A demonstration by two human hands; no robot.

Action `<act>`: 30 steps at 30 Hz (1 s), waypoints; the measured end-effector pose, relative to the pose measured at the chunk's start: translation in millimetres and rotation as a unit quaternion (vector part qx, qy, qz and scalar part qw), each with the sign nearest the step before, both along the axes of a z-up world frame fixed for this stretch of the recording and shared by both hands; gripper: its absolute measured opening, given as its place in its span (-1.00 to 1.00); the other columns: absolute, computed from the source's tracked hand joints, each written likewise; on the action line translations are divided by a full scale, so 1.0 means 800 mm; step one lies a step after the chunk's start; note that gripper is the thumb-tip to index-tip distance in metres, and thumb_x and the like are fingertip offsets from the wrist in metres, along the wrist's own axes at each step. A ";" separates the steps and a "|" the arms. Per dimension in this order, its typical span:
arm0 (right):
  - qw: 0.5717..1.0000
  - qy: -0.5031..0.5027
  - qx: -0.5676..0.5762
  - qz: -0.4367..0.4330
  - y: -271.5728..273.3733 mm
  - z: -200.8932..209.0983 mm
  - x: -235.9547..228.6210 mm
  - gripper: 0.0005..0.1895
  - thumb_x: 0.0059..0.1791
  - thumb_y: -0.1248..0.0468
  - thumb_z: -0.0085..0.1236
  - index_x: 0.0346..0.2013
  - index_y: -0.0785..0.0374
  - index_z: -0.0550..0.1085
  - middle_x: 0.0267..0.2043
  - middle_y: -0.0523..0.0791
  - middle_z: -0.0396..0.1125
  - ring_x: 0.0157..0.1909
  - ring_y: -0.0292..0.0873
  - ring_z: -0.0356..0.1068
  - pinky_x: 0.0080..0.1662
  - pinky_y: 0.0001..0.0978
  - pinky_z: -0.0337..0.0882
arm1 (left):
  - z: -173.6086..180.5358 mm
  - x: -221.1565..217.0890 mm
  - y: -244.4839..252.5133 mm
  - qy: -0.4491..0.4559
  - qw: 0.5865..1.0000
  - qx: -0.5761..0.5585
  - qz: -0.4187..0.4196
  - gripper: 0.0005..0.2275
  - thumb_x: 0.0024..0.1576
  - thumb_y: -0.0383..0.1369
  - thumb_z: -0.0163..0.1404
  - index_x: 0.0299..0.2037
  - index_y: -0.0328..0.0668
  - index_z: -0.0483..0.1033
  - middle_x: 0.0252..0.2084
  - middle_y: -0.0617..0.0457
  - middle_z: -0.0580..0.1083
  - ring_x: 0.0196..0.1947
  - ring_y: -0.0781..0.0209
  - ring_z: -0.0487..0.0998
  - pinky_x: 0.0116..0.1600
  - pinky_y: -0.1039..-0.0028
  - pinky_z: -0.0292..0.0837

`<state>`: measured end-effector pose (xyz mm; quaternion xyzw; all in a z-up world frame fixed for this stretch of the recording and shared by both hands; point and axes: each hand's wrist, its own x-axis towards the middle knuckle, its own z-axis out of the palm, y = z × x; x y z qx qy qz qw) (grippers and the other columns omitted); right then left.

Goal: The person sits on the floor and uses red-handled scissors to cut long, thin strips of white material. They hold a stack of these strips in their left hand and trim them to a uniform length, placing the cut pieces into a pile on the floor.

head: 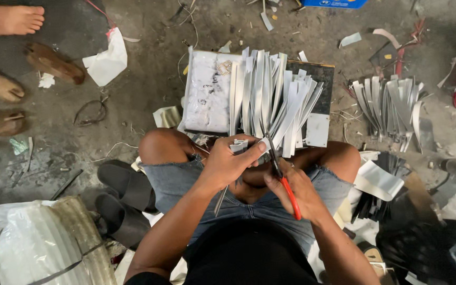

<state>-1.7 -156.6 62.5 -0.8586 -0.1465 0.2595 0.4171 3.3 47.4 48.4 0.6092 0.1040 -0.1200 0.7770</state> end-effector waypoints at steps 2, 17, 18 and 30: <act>1.000 -0.014 -0.003 -0.003 -0.004 -0.003 -0.002 -0.63 0.02 -0.01 0.04 -0.18 0.26 0.41 -0.38 0.05 0.43 -0.26 0.14 0.44 -0.19 -0.06 0.38 | 0.003 0.000 -0.003 0.017 0.999 0.038 -0.006 -0.75 0.16 -0.27 0.19 -0.18 -0.39 0.65 -0.50 0.15 0.53 -0.50 0.49 0.47 -0.41 0.64 0.36; 0.992 0.074 -0.037 -0.099 -0.039 -0.037 -0.042 -0.69 -0.03 0.11 0.10 -0.37 0.36 0.43 -0.61 0.05 0.30 -0.54 -0.01 0.31 -0.36 -0.12 0.35 | -0.020 -0.005 -0.036 0.003 0.994 0.052 -0.091 -0.77 0.18 -0.26 0.16 -0.25 -0.34 0.65 -0.51 0.15 0.52 -0.51 0.49 0.49 -0.41 0.64 0.38; 0.990 0.082 -0.046 -0.108 -0.044 -0.045 -0.048 -0.68 -0.02 0.12 0.11 -0.39 0.38 0.42 -0.62 0.06 0.29 -0.54 -0.01 0.29 -0.36 -0.11 0.34 | -0.024 -0.006 -0.039 -0.002 0.995 0.043 -0.095 -0.77 0.17 -0.26 0.16 -0.25 -0.33 0.65 -0.50 0.17 0.53 -0.51 0.49 0.50 -0.41 0.64 0.40; 0.969 0.006 0.162 -0.188 -0.036 -0.107 -0.089 -0.77 0.08 0.23 0.15 -0.13 0.34 0.37 -0.34 -0.18 0.24 -0.30 -0.29 0.21 -0.26 -0.41 0.29 | -0.108 -0.038 -0.072 0.139 0.968 -0.207 -0.025 -0.70 0.14 -0.27 0.21 -0.05 -0.36 0.59 -0.13 0.06 0.60 -0.15 0.35 0.59 -0.06 0.53 0.53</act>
